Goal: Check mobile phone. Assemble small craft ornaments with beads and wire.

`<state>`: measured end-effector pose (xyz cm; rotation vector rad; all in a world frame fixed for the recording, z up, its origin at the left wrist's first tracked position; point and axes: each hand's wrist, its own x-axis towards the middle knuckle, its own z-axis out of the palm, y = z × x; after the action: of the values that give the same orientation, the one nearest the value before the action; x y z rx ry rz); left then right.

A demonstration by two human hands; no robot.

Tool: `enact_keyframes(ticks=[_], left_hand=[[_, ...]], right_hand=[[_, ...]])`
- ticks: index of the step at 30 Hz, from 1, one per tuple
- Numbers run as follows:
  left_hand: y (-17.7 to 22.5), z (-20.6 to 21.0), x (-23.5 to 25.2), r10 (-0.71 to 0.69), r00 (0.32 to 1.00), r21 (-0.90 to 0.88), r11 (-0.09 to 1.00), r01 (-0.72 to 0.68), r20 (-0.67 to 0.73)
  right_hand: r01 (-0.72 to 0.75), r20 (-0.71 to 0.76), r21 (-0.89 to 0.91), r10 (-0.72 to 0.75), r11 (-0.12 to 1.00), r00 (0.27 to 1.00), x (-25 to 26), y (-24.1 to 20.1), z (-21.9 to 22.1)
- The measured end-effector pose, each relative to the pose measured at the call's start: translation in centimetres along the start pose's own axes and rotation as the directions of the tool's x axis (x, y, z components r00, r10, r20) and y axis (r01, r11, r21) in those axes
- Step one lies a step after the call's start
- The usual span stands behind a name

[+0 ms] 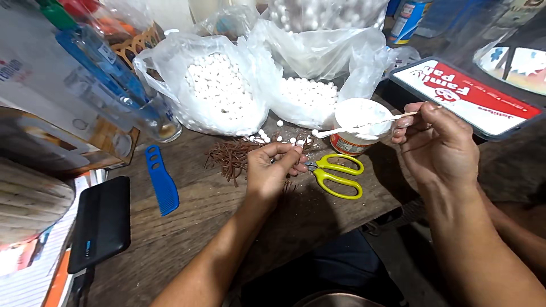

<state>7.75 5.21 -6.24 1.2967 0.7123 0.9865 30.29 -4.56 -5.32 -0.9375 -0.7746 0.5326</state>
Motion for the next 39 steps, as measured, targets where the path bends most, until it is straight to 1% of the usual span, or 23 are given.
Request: enact_keyframes(ticks=[4, 15, 25, 36, 38, 39], left_hand=[[0.0, 0.0, 0.0, -0.008, 1.000, -0.006, 1.000, 0.008, -0.002], [0.1, 0.1, 0.0, -0.014, 1.000, -0.008, 1.000, 0.014, -0.001], [0.0, 0.1, 0.0, -0.011, 1.000, -0.005, 1.000, 0.011, 0.000], [-0.1, -0.1, 0.1, 0.007, 1.000, 0.011, 1.000, -0.007, -0.014], [0.0, -0.3, 0.2, 0.002, 1.000, 0.021, 1.000, -0.002, -0.020], [0.2, -0.5, 0.3, 0.006, 1.000, 0.025, 1.000, -0.006, -0.022]], right_hand=[[0.031, 0.002, -0.047, -0.031, 0.998, 1.000, -0.1, 0.0, 0.1], [0.024, 0.006, -0.083, -0.023, 0.996, 1.000, -0.3, 0.2, 0.2], [0.052, 0.027, -0.078, -0.050, 0.996, 0.998, -0.3, -0.1, 0.2], [-0.018, 0.028, -0.039, 0.019, 0.999, 0.999, -0.3, -0.6, -0.6], [0.015, 0.008, -0.068, -0.014, 0.998, 1.000, 0.4, -1.2, -1.8], [0.060, -0.013, -0.102, -0.062, 0.993, 0.998, 0.9, -1.5, -2.5]])
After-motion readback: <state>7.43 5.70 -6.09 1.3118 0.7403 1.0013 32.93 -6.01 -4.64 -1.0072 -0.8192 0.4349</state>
